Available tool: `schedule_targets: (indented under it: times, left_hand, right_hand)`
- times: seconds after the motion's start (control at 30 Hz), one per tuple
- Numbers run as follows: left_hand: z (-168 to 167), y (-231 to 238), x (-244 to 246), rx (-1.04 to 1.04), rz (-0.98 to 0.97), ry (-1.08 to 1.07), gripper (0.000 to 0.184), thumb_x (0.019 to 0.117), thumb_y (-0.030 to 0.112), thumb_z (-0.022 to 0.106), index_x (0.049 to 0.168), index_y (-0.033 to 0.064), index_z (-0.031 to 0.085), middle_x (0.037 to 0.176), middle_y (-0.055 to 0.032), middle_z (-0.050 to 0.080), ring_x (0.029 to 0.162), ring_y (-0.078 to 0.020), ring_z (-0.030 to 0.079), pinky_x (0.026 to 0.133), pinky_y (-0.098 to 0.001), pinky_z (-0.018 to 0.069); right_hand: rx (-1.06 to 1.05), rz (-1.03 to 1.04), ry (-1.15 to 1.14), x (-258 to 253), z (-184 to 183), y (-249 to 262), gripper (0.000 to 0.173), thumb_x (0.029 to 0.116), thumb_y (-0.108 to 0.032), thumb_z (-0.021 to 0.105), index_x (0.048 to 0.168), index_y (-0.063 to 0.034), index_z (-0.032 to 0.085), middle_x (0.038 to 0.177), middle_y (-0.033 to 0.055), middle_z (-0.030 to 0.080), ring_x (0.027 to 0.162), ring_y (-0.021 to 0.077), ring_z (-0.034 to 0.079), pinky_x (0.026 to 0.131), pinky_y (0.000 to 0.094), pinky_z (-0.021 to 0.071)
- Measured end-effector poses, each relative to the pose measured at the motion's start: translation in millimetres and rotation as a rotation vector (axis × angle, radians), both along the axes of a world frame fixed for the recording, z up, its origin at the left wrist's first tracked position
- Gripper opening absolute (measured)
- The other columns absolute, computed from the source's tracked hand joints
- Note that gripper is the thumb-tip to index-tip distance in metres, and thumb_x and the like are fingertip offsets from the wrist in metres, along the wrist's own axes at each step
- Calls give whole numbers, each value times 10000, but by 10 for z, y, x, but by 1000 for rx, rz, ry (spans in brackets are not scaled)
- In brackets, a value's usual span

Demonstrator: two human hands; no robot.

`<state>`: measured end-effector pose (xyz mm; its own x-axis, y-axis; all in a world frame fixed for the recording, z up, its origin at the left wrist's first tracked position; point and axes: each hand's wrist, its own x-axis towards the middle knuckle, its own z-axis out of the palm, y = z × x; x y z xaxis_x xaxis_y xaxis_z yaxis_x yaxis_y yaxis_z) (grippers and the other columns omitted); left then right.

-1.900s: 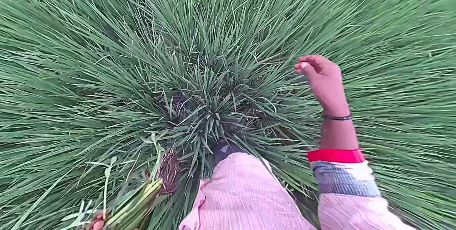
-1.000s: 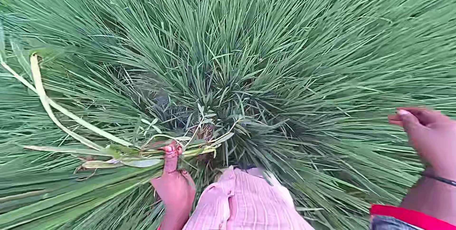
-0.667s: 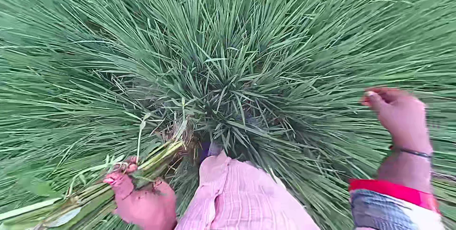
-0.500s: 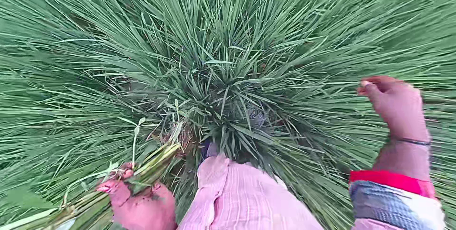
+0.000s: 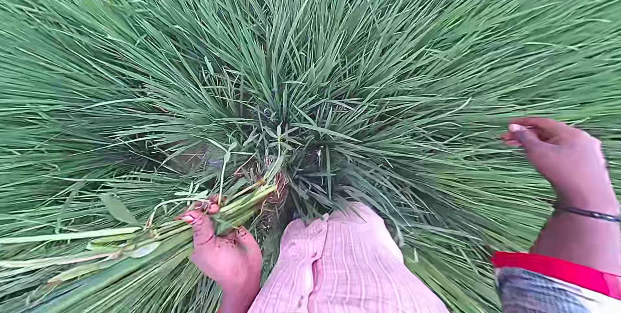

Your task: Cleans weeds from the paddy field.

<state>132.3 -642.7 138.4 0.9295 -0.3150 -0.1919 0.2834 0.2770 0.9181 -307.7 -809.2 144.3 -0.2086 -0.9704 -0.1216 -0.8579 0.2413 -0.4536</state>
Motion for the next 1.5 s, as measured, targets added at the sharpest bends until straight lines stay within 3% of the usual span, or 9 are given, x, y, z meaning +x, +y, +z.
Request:
schedule_targets:
  times: [0.17, 0.3, 0.4, 0.6, 0.83, 1.0, 1.17, 1.5]
  left_hand:
    - [98, -539, 23, -53, -88, -11, 346, 1116, 125, 254, 981, 149, 572, 756, 114, 673, 733, 5, 683, 719, -167, 589]
    - [145, -1104, -85, -65, -149, -25, 349, 1113, 118, 253, 994, 166, 578, 766, 120, 686, 743, 6, 689, 721, -160, 588]
    - [113, -1622, -235, -12, -156, -24, 358, 1115, 125, 252, 979, 168, 581, 762, 127, 687, 744, 14, 687, 712, -159, 585]
    - [67, -3003, -753, 36, -162, -79, 345, 1113, 115, 249, 1004, 164, 572, 771, 135, 685, 759, 19, 685, 736, -159, 584]
    - [-46, -4085, -1234, 48, -183, -99, 343, 1106, 118, 243, 1028, 164, 574, 803, 131, 701, 780, 13, 698, 746, -167, 593]
    - [-138, -4479, -1230, 54, -151, -89, 364, 1106, 114, 239, 1008, 161, 586, 791, 118, 696, 774, 9, 691, 750, -166, 587]
    - [-253, -4773, -1092, 87, -187, -67, 429, 1112, 140, 199, 955, 181, 596, 783, 134, 692, 778, 25, 681, 745, -154, 577]
    - [-329, -5100, -240, 66, -286, -116, 430, 1109, 127, 174, 970, 166, 580, 778, 135, 682, 782, 23, 675, 775, -156, 566]
  right_hand:
    - [-4, -79, -7, -245, 25, -87, 370, 1086, -235, 496, 1291, 50, 613, 1068, 328, 672, 959, 457, 673, 897, 665, 476]
    - [10, -108, -22, -398, -93, -488, 386, 1079, -226, 490, 1291, 72, 612, 1059, 320, 679, 951, 426, 676, 898, 630, 489]
    - [27, -106, -38, -572, -223, -1002, 382, 1083, -229, 488, 1286, 66, 618, 1045, 304, 682, 924, 387, 674, 873, 603, 495]
    - [67, -140, -46, -1102, -524, -2362, 381, 1079, -256, 496, 1279, 39, 631, 1056, 293, 688, 964, 416, 674, 900, 636, 477]
    - [43, -201, 23, -1677, -198, -3413, 378, 1085, -237, 498, 1296, 54, 614, 1077, 333, 674, 980, 479, 661, 902, 691, 456]
    - [64, -166, -19, -1549, -243, -3960, 360, 1091, -224, 503, 1285, 60, 608, 1076, 321, 667, 949, 442, 663, 886, 652, 480]
    - [144, -126, 31, -1421, -484, -4269, 369, 1079, -250, 500, 1253, 43, 641, 1029, 306, 688, 955, 474, 663, 866, 701, 462]
    - [149, -156, 6, -529, -549, -4417, 324, 1067, -219, 527, 1240, 21, 658, 977, 275, 692, 908, 454, 665, 835, 702, 466]
